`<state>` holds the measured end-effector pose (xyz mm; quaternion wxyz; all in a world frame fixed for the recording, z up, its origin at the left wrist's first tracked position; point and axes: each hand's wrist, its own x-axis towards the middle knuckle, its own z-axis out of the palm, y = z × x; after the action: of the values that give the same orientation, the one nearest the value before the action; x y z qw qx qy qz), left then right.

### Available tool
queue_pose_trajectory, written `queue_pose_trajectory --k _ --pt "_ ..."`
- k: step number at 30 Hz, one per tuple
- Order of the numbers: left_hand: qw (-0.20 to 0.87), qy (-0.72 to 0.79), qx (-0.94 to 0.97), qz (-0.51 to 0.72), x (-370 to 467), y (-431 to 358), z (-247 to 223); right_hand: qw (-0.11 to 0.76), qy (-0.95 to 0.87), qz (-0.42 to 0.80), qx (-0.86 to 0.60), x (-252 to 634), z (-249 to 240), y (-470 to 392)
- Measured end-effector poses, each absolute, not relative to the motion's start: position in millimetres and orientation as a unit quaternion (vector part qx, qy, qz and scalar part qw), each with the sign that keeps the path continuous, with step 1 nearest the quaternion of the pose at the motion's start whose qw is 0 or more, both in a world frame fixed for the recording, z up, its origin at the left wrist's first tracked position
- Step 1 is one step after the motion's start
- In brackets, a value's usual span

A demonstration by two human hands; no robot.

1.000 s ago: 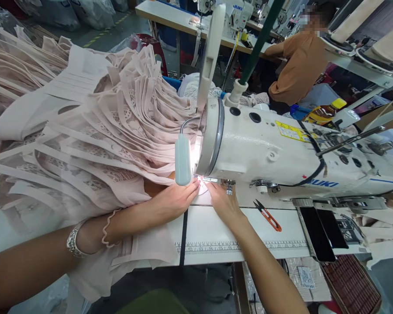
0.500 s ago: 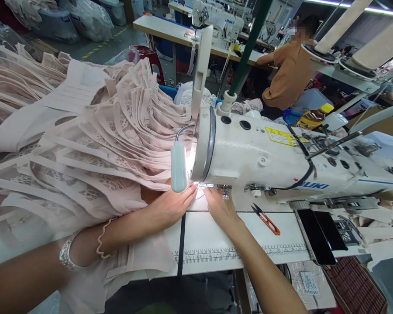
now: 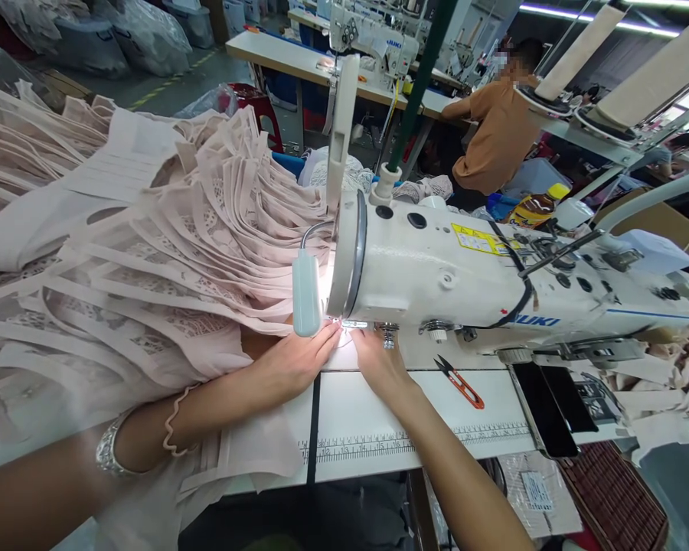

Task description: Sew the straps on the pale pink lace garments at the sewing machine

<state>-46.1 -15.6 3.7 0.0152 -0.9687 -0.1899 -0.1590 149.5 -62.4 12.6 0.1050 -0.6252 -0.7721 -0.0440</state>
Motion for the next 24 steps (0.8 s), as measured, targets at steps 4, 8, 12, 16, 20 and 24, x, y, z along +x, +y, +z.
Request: queue_pose_trajectory --k 4,8,12,16,20,24 --pt "0.066 -0.193 -0.966 -0.159 -46.3 -17.7 2.9 0.156 -0.765 -0.018 -0.624 152.4 5.8 -63.8" --pt "0.117 -0.193 -0.961 -0.159 -52.1 -11.1 6.7 0.235 -0.753 -0.010 -0.614 155.2 -3.9 -68.6" --pt "0.031 -0.201 -0.959 -0.198 -59.0 -0.1 6.6 0.274 -0.735 0.018 -0.619 155.5 -8.0 -72.8" --pt "-0.050 -0.213 -0.948 -0.230 -59.8 5.7 1.2 0.271 -0.740 0.020 -0.616 153.8 -5.9 -74.2" --pt "-0.061 -0.227 -0.941 -0.244 -57.8 6.8 0.0 0.263 -0.748 0.004 -0.610 151.8 -4.3 -74.4" --pt "0.011 -0.168 -0.953 -0.252 -56.3 8.7 2.6 0.271 -0.759 -0.016 -0.592 151.7 -2.4 -75.9"
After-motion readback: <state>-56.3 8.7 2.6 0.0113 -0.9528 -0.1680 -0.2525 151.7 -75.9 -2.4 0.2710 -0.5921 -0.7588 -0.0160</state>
